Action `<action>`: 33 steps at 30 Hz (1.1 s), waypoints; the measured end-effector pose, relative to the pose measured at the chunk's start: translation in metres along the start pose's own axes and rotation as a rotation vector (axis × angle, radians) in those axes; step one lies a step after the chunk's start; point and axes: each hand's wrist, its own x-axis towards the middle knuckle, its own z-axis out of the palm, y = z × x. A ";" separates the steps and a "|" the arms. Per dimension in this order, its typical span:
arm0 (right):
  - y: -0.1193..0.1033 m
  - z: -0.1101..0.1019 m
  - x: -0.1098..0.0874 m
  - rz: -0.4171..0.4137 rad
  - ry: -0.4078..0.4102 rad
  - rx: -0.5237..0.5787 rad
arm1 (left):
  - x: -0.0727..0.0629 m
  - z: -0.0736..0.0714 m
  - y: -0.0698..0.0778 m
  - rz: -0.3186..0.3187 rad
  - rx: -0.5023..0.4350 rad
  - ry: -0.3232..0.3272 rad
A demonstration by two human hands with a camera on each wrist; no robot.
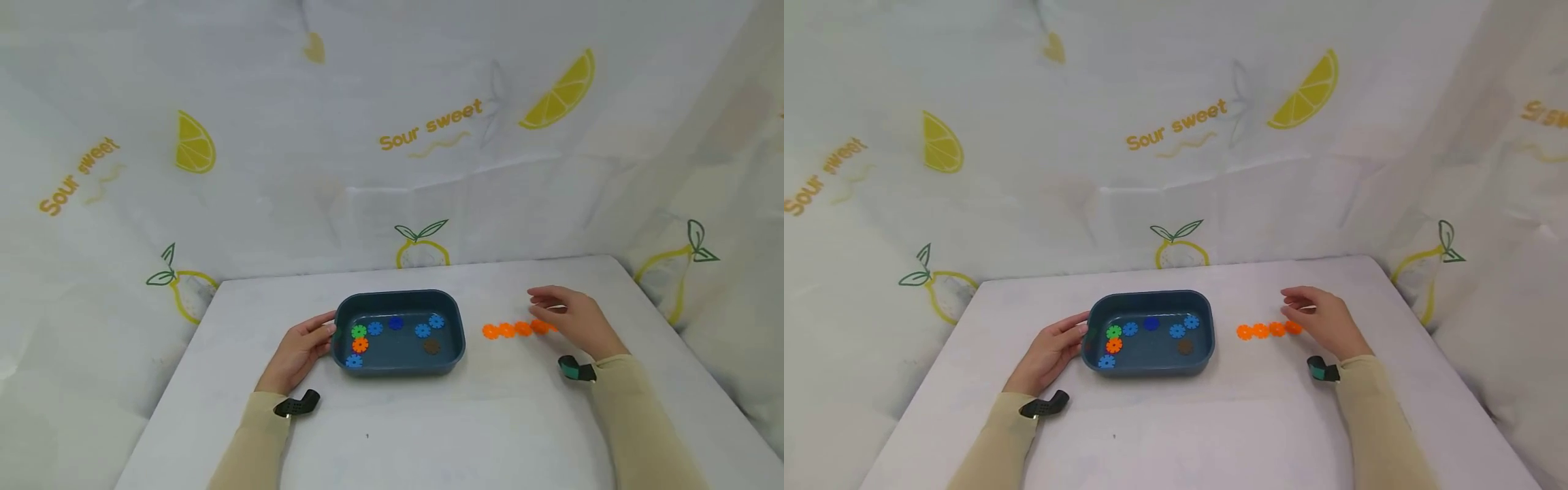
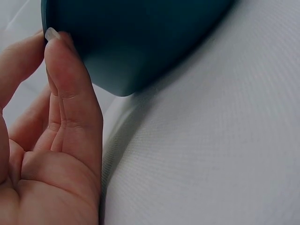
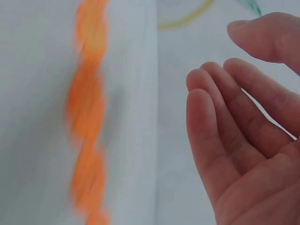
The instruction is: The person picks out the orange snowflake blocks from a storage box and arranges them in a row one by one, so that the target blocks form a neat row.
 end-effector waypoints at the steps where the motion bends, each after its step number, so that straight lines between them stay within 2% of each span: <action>1: -0.011 0.005 0.005 -0.023 -0.011 0.006 | 0.000 0.001 -0.001 0.001 -0.004 0.001; 4: -0.048 0.021 0.026 -0.108 -0.059 0.000 | 0.002 0.003 -0.002 0.014 -0.007 0.013; 9: -0.118 0.050 0.058 -0.292 -0.202 -0.003 | 0.007 0.009 0.002 0.019 0.021 0.003; 12: -0.151 0.068 0.072 -0.348 -0.312 -0.012 | 0.009 0.011 0.004 0.017 0.027 -0.013; 15: -0.173 0.087 0.083 -0.373 -0.404 -0.040 | 0.011 0.011 0.005 0.018 0.024 -0.023; 18: -0.187 0.109 0.093 -0.399 -0.473 -0.077 | 0.012 0.009 0.004 0.024 0.017 -0.028; 25: -0.198 0.164 0.104 -0.440 -0.614 -0.133 | 0.008 0.005 0.004 0.032 -0.005 -0.034; 33: -0.213 0.202 0.111 -0.499 -0.661 -0.206 | 0.006 -0.004 0.000 0.053 -0.021 -0.023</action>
